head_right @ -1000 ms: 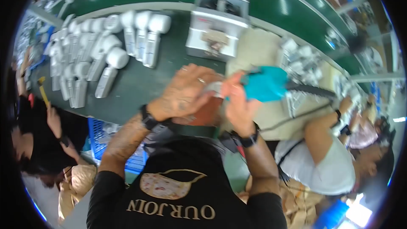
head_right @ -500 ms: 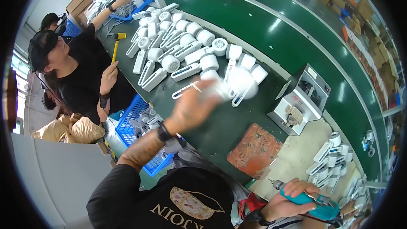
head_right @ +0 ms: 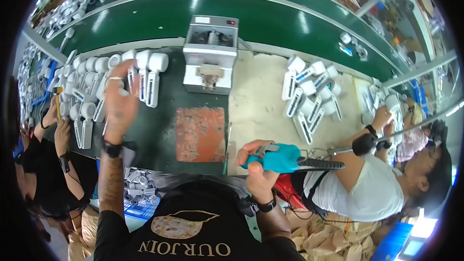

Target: The person picks up a white fan component, places it on a red block, and uses a teal power screwdriver to join the parts. They then set the assembled component aside on the workbench and reach for the next one to repeat the process.

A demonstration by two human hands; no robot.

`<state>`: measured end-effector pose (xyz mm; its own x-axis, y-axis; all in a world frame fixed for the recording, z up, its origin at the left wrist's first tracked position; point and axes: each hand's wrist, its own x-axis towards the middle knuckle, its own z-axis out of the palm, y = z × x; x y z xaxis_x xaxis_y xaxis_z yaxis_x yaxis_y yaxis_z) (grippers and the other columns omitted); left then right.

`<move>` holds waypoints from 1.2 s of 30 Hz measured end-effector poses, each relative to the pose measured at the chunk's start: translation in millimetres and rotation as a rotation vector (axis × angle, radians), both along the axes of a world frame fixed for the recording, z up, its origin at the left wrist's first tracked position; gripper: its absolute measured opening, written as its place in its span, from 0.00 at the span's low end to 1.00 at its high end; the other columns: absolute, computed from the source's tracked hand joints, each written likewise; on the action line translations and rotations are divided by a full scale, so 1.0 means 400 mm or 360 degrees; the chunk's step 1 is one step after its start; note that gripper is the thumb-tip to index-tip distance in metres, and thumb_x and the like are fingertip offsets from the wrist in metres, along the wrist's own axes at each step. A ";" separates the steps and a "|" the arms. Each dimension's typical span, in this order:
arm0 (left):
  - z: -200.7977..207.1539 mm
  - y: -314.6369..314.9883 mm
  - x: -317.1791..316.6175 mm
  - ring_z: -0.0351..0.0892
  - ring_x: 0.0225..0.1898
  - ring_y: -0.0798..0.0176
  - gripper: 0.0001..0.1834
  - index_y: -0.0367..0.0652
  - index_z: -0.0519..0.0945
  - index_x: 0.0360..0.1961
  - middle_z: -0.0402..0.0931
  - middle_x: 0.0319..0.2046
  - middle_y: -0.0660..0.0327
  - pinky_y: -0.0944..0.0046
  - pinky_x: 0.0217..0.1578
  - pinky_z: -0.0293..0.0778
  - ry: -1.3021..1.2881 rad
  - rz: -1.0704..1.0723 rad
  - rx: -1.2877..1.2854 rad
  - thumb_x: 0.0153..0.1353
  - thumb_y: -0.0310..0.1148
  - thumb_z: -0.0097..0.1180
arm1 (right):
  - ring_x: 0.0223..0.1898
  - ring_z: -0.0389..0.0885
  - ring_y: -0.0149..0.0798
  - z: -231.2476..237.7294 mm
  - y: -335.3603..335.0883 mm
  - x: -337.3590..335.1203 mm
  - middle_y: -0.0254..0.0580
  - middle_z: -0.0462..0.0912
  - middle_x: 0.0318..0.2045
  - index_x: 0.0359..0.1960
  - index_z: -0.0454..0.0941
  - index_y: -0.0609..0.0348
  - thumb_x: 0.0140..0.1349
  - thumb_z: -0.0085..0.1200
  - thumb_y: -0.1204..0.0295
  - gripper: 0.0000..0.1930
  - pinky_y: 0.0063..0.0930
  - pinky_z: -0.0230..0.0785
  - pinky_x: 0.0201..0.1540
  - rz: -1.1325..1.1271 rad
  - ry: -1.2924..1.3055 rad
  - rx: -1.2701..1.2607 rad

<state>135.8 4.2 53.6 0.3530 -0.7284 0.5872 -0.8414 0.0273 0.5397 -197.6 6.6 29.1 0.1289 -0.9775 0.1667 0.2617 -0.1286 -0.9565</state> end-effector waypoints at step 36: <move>-0.127 -0.017 -0.299 0.81 0.48 0.50 0.16 0.47 0.82 0.45 0.81 0.44 0.56 0.51 0.46 0.74 0.0137 -0.1055 0.0471 0.58 0.40 0.65 | 0.28 0.76 0.31 -0.007 -0.130 -0.049 0.39 0.79 0.27 0.49 0.73 0.70 0.68 0.56 0.56 0.24 0.25 0.68 0.33 -0.0003 0.0391 -0.0142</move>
